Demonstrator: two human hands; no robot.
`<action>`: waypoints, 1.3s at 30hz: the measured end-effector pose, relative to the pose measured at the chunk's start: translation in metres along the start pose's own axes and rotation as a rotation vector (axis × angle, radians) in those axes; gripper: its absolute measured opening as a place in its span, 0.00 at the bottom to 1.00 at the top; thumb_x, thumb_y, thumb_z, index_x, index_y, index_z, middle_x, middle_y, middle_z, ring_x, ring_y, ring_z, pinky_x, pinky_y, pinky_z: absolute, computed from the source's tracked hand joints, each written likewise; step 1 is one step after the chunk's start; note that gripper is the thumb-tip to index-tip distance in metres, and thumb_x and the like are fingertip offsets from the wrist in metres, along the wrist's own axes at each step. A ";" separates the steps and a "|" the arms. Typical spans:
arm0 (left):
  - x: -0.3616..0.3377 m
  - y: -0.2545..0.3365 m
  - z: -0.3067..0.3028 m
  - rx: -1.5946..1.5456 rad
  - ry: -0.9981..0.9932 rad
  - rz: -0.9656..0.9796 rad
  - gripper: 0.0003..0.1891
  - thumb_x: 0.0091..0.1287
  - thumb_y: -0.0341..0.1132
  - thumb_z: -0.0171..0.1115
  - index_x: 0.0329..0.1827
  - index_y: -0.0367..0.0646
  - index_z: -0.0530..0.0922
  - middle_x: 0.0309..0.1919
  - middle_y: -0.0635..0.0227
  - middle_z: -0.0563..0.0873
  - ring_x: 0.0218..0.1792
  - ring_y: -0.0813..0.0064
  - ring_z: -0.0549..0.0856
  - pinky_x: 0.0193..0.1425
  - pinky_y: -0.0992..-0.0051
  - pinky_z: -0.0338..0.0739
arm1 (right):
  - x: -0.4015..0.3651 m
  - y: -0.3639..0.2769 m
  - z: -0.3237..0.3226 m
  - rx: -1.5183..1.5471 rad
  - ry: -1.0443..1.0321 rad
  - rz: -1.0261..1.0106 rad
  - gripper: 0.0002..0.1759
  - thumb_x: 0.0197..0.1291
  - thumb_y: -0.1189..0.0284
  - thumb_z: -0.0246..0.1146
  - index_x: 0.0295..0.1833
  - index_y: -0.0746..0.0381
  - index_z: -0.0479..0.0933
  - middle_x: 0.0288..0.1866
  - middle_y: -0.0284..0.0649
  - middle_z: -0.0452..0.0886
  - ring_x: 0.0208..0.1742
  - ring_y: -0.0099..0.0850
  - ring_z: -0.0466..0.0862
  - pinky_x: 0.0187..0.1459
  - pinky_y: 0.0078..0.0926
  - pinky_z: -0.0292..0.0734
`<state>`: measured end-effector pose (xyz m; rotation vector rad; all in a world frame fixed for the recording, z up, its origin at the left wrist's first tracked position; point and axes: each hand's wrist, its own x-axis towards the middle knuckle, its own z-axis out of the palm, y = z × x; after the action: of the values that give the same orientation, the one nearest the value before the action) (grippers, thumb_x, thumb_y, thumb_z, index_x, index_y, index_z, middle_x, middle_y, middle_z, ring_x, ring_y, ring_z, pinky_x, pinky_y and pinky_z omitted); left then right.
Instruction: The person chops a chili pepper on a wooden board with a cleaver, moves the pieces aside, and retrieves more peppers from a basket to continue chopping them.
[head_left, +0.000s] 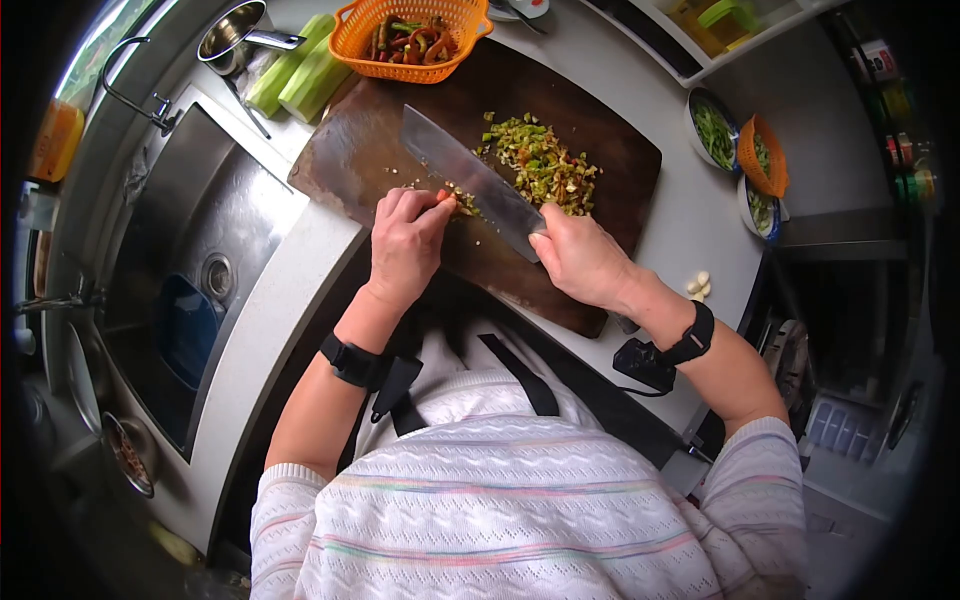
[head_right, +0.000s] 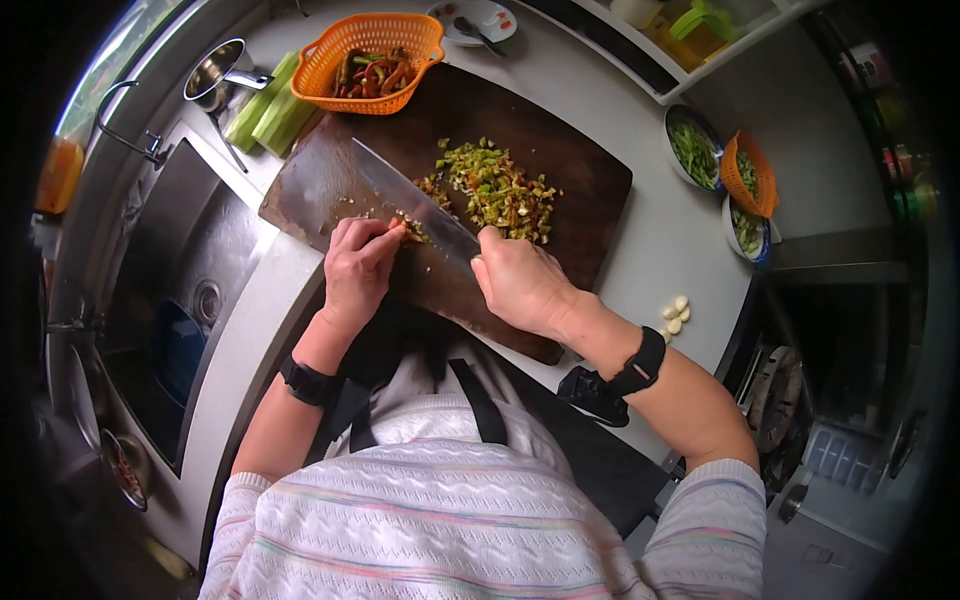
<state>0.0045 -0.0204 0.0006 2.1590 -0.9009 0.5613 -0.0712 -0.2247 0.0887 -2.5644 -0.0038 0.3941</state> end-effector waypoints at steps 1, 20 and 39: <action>0.000 0.000 0.001 -0.001 -0.001 -0.006 0.12 0.53 0.23 0.69 0.40 0.44 0.84 0.34 0.66 0.82 0.36 0.64 0.80 0.40 0.69 0.76 | -0.001 -0.003 -0.004 -0.024 -0.003 0.003 0.11 0.66 0.69 0.53 0.39 0.69 0.67 0.27 0.58 0.80 0.34 0.57 0.81 0.39 0.52 0.75; 0.001 -0.001 0.006 -0.064 0.072 -0.077 0.08 0.51 0.24 0.71 0.33 0.43 0.82 0.31 0.67 0.83 0.34 0.64 0.81 0.39 0.69 0.76 | -0.001 -0.015 -0.008 -0.083 -0.066 0.010 0.11 0.66 0.70 0.53 0.39 0.69 0.66 0.27 0.58 0.80 0.33 0.56 0.82 0.38 0.52 0.75; 0.000 -0.002 0.006 -0.078 0.077 -0.068 0.08 0.51 0.23 0.70 0.33 0.42 0.82 0.31 0.66 0.83 0.34 0.63 0.81 0.39 0.69 0.76 | 0.003 -0.014 -0.013 -0.040 -0.060 0.006 0.12 0.66 0.70 0.54 0.39 0.70 0.67 0.28 0.58 0.80 0.35 0.57 0.81 0.38 0.53 0.75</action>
<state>0.0070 -0.0240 -0.0040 2.0757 -0.7918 0.5623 -0.0639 -0.2193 0.1055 -2.5912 -0.0254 0.4773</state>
